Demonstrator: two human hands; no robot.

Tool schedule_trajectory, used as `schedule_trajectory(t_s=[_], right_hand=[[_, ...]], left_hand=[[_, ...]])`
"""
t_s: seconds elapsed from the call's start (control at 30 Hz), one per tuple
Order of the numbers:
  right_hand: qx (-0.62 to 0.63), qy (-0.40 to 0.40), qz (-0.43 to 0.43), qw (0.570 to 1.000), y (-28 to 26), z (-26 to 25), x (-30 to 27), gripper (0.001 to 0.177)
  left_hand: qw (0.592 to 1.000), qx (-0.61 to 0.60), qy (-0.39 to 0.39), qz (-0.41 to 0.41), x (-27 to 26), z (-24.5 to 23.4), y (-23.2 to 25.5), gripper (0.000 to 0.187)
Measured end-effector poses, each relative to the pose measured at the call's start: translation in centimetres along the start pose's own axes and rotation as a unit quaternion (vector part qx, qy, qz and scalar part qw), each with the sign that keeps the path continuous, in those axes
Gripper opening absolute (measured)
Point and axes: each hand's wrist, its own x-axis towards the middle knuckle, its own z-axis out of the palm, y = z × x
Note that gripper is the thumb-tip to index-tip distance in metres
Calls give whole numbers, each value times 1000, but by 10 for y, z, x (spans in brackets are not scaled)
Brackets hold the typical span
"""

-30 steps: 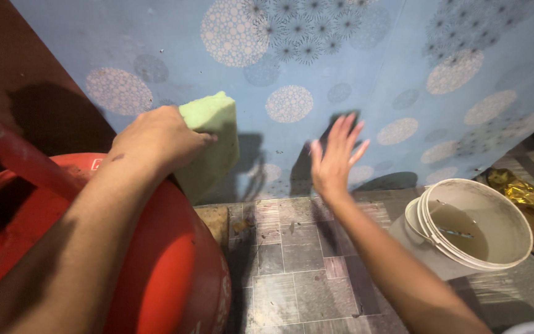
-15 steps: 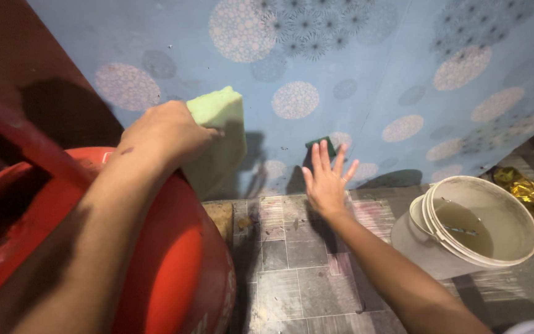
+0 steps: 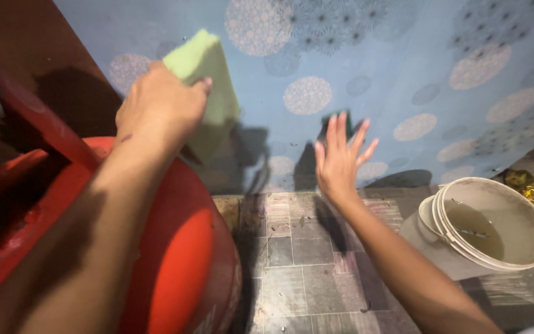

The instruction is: The person scrubs a patterned wall using a green sponge and a cloth, repeatedly dipping the sponge into a bucket of water to clean the surface.

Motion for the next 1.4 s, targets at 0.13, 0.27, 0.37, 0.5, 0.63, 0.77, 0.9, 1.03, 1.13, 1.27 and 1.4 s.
schedule_trajectory(t_s=[0.13, 0.27, 0.37, 0.5, 0.63, 0.77, 0.9, 1.03, 1.13, 1.27, 1.4], right_hand=[[10, 5, -14, 1000, -2, 0, -11, 66], [-84, -89, -15, 992, 10, -1, -9, 67], [-63, -43, 27, 997, 13, 12, -18, 68], [49, 41, 3, 998, 0, 35, -27, 77], [-80, -97, -75, 989, -13, 42, -28, 73], [-157, -109, -102, 976, 9, 20, -23, 70], [-117, -33, 16, 993, 21, 15, -22, 68], [-30, -12, -58, 998, 5, 33, -30, 75], [-140, -84, -157, 974, -17, 44, -33, 72], [22, -37, -103, 994, -15, 25, -12, 75], [-20, 43, -18, 999, 4, -1, 6, 80]], left_hand=[[999, -47, 25, -7, 4, 3, -4, 67], [999, -35, 33, -20, 2, 1, -9, 66], [998, -40, 43, -17, 5, 3, -14, 65], [997, -49, 61, 2, 7, 6, -15, 68], [997, -43, 62, 11, 5, 5, -15, 68], [997, -57, 54, 18, 1, 5, -21, 67], [997, -47, 55, 13, 1, 2, -22, 67], [998, -33, 54, 21, 0, 6, -23, 67], [998, -48, 42, 11, -2, 5, -24, 68], [997, -59, 41, -6, 0, 4, -27, 66], [997, -58, 44, 9, 6, 7, -24, 68]])
